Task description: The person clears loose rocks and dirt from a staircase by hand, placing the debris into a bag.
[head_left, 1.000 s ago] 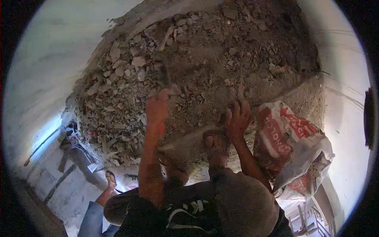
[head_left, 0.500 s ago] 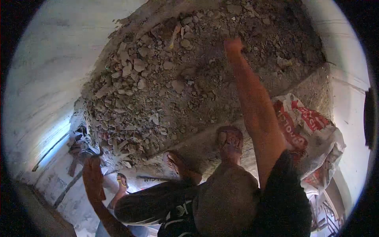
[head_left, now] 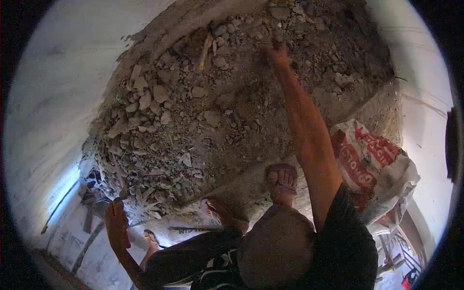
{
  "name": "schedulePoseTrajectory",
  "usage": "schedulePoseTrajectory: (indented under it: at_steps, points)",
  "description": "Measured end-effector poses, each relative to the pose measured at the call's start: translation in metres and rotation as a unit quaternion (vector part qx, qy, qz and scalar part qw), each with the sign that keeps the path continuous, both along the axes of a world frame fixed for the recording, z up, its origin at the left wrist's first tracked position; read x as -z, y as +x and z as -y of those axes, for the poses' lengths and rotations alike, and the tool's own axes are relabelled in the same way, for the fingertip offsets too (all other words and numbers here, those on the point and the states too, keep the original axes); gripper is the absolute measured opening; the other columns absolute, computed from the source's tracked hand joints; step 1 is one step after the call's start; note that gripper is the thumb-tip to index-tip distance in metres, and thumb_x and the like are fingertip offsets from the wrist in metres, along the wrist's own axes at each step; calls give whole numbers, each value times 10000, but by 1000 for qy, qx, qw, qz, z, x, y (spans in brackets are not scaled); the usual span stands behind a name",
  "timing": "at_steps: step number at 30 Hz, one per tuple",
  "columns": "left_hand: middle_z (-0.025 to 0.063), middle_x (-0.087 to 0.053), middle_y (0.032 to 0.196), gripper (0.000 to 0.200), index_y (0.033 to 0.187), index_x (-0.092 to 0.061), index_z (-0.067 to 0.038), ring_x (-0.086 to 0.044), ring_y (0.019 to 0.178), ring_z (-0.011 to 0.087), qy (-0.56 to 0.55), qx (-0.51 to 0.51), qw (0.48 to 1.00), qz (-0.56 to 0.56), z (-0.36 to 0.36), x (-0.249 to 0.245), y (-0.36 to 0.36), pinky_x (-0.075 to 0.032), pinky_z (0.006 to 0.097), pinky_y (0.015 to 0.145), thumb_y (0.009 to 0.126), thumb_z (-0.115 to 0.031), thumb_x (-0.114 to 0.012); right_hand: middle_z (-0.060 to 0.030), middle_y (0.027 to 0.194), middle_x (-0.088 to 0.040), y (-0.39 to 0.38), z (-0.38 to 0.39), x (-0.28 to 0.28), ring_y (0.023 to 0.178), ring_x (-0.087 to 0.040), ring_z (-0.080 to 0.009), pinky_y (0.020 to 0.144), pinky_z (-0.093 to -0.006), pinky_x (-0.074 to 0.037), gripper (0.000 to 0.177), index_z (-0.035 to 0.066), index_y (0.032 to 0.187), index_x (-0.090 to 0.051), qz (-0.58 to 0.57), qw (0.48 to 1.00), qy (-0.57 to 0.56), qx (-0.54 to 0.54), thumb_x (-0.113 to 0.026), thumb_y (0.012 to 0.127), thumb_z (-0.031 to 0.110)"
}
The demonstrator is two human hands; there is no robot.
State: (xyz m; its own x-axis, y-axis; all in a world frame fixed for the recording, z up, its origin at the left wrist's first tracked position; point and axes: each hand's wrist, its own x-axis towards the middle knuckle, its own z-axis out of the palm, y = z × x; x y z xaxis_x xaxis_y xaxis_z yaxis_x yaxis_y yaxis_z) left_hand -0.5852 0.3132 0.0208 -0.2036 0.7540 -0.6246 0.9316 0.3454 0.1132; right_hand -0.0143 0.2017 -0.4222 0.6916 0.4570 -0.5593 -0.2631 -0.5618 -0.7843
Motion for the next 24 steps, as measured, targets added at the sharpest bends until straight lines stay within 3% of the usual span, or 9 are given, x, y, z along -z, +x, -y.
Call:
schedulePoseTrajectory:
  at_steps: [2,3,5,10,15,18,21,22,24]
  points:
    - [-60,-376,591,207,886,-560,-114,-335,468,48,-14,-70,993,97,1,-2,10,-262,235,406,920,-318,-572,-226,1352,-443,-16,4,-27,1224,-464,-356,984,-483,-414,824,-51,1363,-321,68,992,-100,-36,-709,813,424]
    - [-56,-377,591,206,892,-552,-112,-337,466,48,6,-2,993,115,-2,7,-15,-263,236,401,912,-315,-587,-226,1352,-443,-25,7,-45,1224,-464,-356,984,-483,-414,824,-51,1363,-321,68,992,-103,-35,-709,813,424]
    - [-52,-379,592,208,898,-545,-111,-339,464,48,26,66,989,131,-7,21,-29,-264,237,395,903,-312,-601,-227,1276,-515,-35,12,-59,1159,-521,-357,933,-486,-447,896,-43,1405,-275,262,953,-66,-136,-665,811,503]
    - [-38,-388,582,217,900,-532,-96,-356,462,63,-3,173,982,81,-7,31,-25,-298,256,404,912,-308,-579,-216,1316,-471,-17,-1,-5,1135,-515,-354,892,-488,-466,829,3,1403,-313,193,964,-18,-180,-667,823,479]
    - [-23,-393,577,186,892,-541,-89,-379,468,81,-55,63,994,67,14,22,-10,-318,262,417,915,-273,-561,-198,1260,-532,-17,1,-86,1034,-577,-345,835,-473,-486,738,78,1417,-349,85,962,-174,-194,-659,849,433]
    - [-25,-399,570,174,891,-544,-98,-384,465,84,-37,208,977,25,11,31,-75,-317,266,416,918,-269,-561,-206,1217,-561,-26,21,-67,997,-595,-340,813,-451,-496,667,60,1418,-350,221,922,-218,-230,-605,893,385]
    - [-32,-410,582,201,886,-527,-109,-378,461,79,87,408,909,19,10,62,-144,-315,268,421,914,-303,-570,-191,1170,-593,-67,51,-99,950,-610,-281,752,-378,-496,561,26,1361,-416,196,969,-84,-124,-574,913,325]
    - [-31,-413,591,193,899,-524,-110,-394,472,85,42,227,969,84,14,43,-104,-326,272,428,912,-296,-573,-189,1150,-600,-101,45,-151,919,-614,-257,716,-349,-495,531,9,1329,-448,149,969,-123,-152,-575,913,314]
    - [-30,-416,600,186,913,-520,-112,-410,483,91,-10,38,988,146,13,28,-71,-337,277,436,910,-289,-576,-168,816,-624,-166,43,-176,680,-584,-254,607,-403,-471,353,-59,1013,-567,67,986,-14,-153,-581,887,270]
